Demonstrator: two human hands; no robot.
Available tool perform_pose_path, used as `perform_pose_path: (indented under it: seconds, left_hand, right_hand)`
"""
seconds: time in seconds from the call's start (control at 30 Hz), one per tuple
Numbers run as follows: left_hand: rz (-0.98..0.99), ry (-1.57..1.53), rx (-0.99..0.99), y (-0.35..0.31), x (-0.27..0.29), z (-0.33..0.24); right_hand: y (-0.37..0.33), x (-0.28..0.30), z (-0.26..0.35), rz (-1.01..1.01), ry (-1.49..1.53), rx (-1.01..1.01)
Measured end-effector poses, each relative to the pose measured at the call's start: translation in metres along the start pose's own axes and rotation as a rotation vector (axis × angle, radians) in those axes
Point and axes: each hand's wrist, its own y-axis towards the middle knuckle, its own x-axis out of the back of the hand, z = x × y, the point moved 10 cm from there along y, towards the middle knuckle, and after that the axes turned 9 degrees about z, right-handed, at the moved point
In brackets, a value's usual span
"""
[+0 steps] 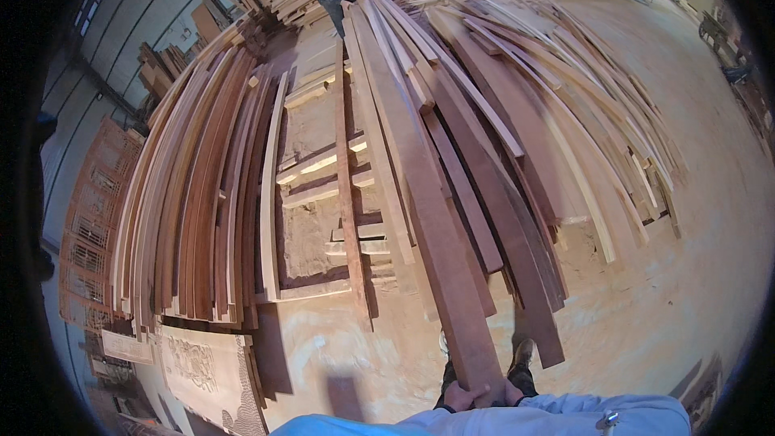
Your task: The person walks through a woodworking shop, selects a long wooden plank from a pile, measures it with a tape measure, and carries it to a workbench where another person assists in positioning it.
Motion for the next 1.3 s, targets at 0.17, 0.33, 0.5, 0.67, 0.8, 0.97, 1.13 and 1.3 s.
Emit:
perform_pose_path:
  seconds: [0.17,0.33,0.5,0.67,0.8,0.97,1.13,1.3]
  left_hand:
    - [0.039,-0.023,-0.068,-0.008,0.007,-0.017]
    - [-0.045,0.025,-0.090,-0.023,0.030,-0.048]
    - [-0.121,-0.072,-0.232,-0.022,0.060,-0.092]
    - [-0.282,-0.155,-0.328,-0.041,0.115,-0.132]
    - [-0.300,-0.288,-0.326,-0.040,0.169,-0.125]
    - [-0.389,-0.348,-0.331,-0.003,0.240,-0.072]
    - [-0.282,-0.313,-0.358,0.026,0.294,-0.059]
    - [-0.332,-0.410,-0.333,0.030,0.305,-0.061]
  right_hand:
    - [0.002,0.001,0.001,-0.030,0.021,0.021]
    - [0.000,0.000,0.011,-0.076,0.010,0.056]
    - [0.002,-0.012,0.056,-0.096,-0.078,0.206]
    - [-0.044,-0.119,0.110,0.121,-0.042,0.316]
    - [-0.048,-0.196,0.119,0.282,-0.144,0.310]
    - [-0.012,-0.272,0.093,0.243,-0.228,0.072]
    - [0.101,-0.277,0.094,0.145,-0.596,0.284]
    - [0.119,-0.291,0.093,0.232,-0.464,0.186]
